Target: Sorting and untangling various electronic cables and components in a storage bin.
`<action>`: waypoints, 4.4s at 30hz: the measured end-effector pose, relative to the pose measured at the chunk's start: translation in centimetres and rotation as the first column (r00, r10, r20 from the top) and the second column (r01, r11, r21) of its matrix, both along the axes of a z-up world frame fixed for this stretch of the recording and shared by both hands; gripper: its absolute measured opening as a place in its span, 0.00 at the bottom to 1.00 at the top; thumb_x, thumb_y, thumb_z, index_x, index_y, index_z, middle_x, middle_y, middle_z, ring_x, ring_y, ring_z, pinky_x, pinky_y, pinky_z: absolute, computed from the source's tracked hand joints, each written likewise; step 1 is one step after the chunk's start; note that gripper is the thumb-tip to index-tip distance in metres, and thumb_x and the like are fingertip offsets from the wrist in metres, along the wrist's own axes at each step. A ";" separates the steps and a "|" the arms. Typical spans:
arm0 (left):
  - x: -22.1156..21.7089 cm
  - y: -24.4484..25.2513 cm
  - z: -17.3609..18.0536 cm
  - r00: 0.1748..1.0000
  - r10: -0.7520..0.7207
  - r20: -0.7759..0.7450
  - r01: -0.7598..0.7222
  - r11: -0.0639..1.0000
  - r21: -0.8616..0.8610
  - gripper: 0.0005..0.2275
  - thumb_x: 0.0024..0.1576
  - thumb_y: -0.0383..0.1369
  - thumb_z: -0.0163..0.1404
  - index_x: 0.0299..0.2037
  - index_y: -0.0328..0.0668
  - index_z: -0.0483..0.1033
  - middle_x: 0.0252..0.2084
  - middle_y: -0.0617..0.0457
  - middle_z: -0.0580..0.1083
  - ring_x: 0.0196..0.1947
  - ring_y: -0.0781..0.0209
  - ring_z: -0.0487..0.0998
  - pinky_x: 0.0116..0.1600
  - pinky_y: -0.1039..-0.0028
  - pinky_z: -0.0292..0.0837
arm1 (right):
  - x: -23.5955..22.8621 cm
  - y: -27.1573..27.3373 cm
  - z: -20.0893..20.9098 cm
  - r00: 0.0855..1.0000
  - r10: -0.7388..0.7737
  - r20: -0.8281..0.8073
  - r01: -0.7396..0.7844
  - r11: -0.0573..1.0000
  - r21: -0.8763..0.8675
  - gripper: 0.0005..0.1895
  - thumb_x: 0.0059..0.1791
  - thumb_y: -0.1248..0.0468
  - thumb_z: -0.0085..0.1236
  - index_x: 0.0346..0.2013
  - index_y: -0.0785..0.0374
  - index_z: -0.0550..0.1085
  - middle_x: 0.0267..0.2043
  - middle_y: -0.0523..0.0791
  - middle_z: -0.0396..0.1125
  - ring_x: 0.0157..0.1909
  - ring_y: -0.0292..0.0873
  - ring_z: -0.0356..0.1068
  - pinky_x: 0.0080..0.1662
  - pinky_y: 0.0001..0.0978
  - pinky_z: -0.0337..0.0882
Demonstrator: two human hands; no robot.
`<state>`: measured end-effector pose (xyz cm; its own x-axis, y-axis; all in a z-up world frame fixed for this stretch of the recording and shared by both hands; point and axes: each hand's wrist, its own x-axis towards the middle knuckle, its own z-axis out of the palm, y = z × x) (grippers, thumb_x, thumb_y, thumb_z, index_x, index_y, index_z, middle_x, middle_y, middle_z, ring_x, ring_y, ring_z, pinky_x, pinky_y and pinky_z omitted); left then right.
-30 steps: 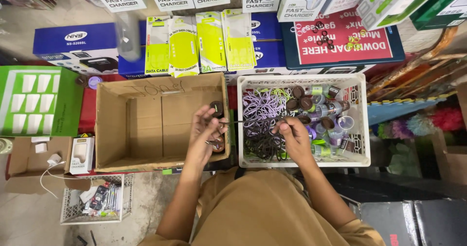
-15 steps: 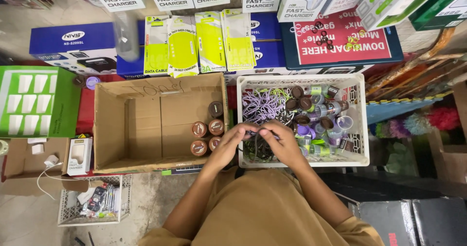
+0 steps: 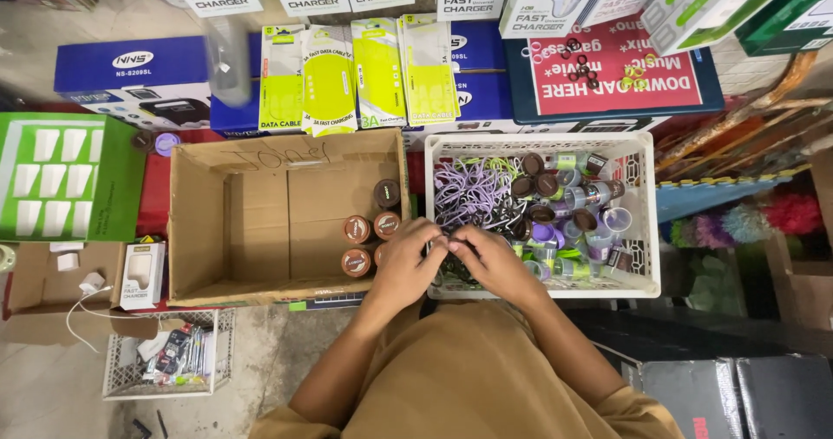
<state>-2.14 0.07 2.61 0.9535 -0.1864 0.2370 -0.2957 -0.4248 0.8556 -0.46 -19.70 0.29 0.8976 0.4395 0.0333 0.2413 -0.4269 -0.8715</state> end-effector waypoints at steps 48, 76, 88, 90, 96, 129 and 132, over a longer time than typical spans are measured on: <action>0.1 -0.1 1.0 0.901 -0.118 -0.416 0.005 0.965 -0.262 0.11 0.57 0.33 0.59 0.37 0.38 0.68 0.31 0.61 0.71 0.28 0.74 0.65 0.28 0.79 0.59 | 0.2 -0.8 -1.1 0.998 -0.068 -0.019 0.070 0.975 0.212 0.08 0.56 0.64 0.52 0.42 0.67 0.74 0.36 0.43 0.71 0.39 0.34 0.69 0.44 0.29 0.70; 1.6 5.3 -0.1 0.950 0.266 -0.164 -0.311 0.766 -0.563 0.07 0.62 0.23 0.56 0.41 0.39 0.69 0.35 0.58 0.73 0.36 0.73 0.72 0.43 0.82 0.67 | 1.1 -8.3 -8.0 0.938 -0.233 -0.255 0.283 0.942 0.180 0.09 0.53 0.62 0.61 0.36 0.65 0.75 0.32 0.41 0.68 0.35 0.32 0.62 0.39 0.27 0.64; 0.5 -0.7 -6.3 0.956 0.092 -0.278 -0.216 0.863 -0.457 0.07 0.61 0.30 0.55 0.43 0.39 0.71 0.38 0.57 0.77 0.39 0.71 0.77 0.45 0.78 0.72 | 1.8 -9.4 -5.1 0.912 0.101 -0.398 0.372 0.207 0.905 0.16 0.56 0.50 0.59 0.35 0.58 0.71 0.64 0.48 0.67 0.68 0.49 0.65 0.70 0.49 0.61; 0.2 -2.0 -7.3 0.930 -0.019 -0.366 -0.127 0.920 -0.371 0.08 0.62 0.33 0.56 0.43 0.39 0.71 0.36 0.57 0.75 0.36 0.70 0.74 0.40 0.77 0.69 | 2.4 -8.6 -3.9 0.945 0.130 -0.302 0.280 0.163 0.946 0.21 0.55 0.46 0.58 0.29 0.57 0.70 0.68 0.50 0.64 0.74 0.50 0.62 0.74 0.51 0.60; -0.6 -3.4 -5.4 0.923 -0.144 -0.357 0.073 0.976 -0.206 0.11 0.60 0.38 0.55 0.41 0.37 0.79 0.34 0.52 0.79 0.32 0.63 0.78 0.38 0.71 0.72 | 2.3 -5.4 1.6 0.982 -0.130 -0.140 0.185 0.462 0.867 0.30 0.53 0.41 0.53 0.49 0.66 0.76 0.63 0.52 0.66 0.68 0.49 0.64 0.72 0.45 0.59; -1.4 0.0 -4.8 0.946 -0.227 -0.233 0.037 0.786 -0.617 0.09 0.67 0.30 0.50 0.53 0.34 0.74 0.45 0.56 0.76 0.46 0.70 0.77 0.53 0.75 0.73 | 0.5 0.8 -5.0 0.953 0.105 -0.284 0.153 0.643 0.750 0.19 0.63 0.54 0.44 0.41 0.68 0.70 0.66 0.55 0.65 0.56 0.43 0.67 0.60 0.40 0.65; -1.1 0.6 -6.8 0.952 -0.166 -0.257 -0.019 0.805 -0.593 0.09 0.64 0.28 0.54 0.51 0.32 0.75 0.45 0.57 0.77 0.46 0.71 0.76 0.53 0.76 0.72 | 0.5 1.9 -4.1 0.942 0.084 -0.324 0.165 0.728 0.665 0.20 0.62 0.53 0.40 0.44 0.67 0.71 0.60 0.55 0.68 0.59 0.44 0.69 0.63 0.40 0.67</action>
<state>-3.23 0.69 -4.15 0.9837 -0.1738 0.0466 -0.0122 0.1942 0.9809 0.01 -17.78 -3.84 0.9278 0.3724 0.0236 -0.0972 0.3024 -0.9482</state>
